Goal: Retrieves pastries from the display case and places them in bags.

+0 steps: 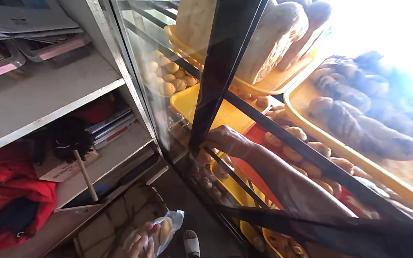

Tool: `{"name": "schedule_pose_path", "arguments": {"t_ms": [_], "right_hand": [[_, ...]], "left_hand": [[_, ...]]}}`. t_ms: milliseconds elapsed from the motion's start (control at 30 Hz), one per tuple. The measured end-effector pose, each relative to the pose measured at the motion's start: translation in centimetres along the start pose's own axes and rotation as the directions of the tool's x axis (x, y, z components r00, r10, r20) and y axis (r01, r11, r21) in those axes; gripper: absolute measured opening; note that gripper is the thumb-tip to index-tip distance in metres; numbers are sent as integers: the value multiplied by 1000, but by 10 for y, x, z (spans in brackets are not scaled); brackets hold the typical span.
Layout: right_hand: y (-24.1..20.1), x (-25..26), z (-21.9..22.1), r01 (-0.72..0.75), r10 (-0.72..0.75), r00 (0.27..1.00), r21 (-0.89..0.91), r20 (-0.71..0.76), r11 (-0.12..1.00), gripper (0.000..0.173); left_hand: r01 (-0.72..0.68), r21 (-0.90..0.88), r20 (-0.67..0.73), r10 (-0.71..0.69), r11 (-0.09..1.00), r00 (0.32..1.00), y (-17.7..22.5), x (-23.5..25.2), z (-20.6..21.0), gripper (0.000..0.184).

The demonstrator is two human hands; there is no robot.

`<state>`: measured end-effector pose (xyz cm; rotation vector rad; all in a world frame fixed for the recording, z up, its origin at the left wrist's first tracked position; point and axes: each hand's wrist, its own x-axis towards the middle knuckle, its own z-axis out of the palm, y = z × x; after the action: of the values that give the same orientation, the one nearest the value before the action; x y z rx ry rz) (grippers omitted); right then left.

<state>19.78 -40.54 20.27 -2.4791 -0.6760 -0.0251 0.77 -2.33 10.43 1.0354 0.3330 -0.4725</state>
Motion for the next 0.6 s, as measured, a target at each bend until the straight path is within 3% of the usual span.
{"name": "schedule_pose_path", "arguments": {"t_ms": [100,267,367,400,467,533,567,600], "right_hand": [[10,1,1,22,-22,1000,6,-4,1000,13],[-9,-15,-7,-70,71,997,36,-29,997,12],[-33,-64,-24,-203,237,963,234,-129,951,13],[-44,-85,-30,-263,336,922,327,-192,908,16],[-64,-142,-19,-277,555,727,568,-403,775,19],[-76,-219,33,-102,691,399,720,-602,687,20],[-94,-249,63,-140,713,254,704,-654,696,20],[-112,-267,93,-267,680,197,629,-706,730,17]], "left_hand": [[16,12,-29,-15,1000,999,-1,1,5,40],[38,2,-74,-38,999,997,1,3,20,37],[13,8,-29,-12,1000,999,9,2,23,38],[2,14,3,-3,1000,1000,12,2,21,38],[0,24,60,-1,1000,998,15,-1,17,38],[3,8,119,-4,1000,993,19,-3,13,38],[4,-9,144,-2,1000,990,21,-5,11,38],[5,-23,163,-1,1000,987,22,-7,10,37]]}}
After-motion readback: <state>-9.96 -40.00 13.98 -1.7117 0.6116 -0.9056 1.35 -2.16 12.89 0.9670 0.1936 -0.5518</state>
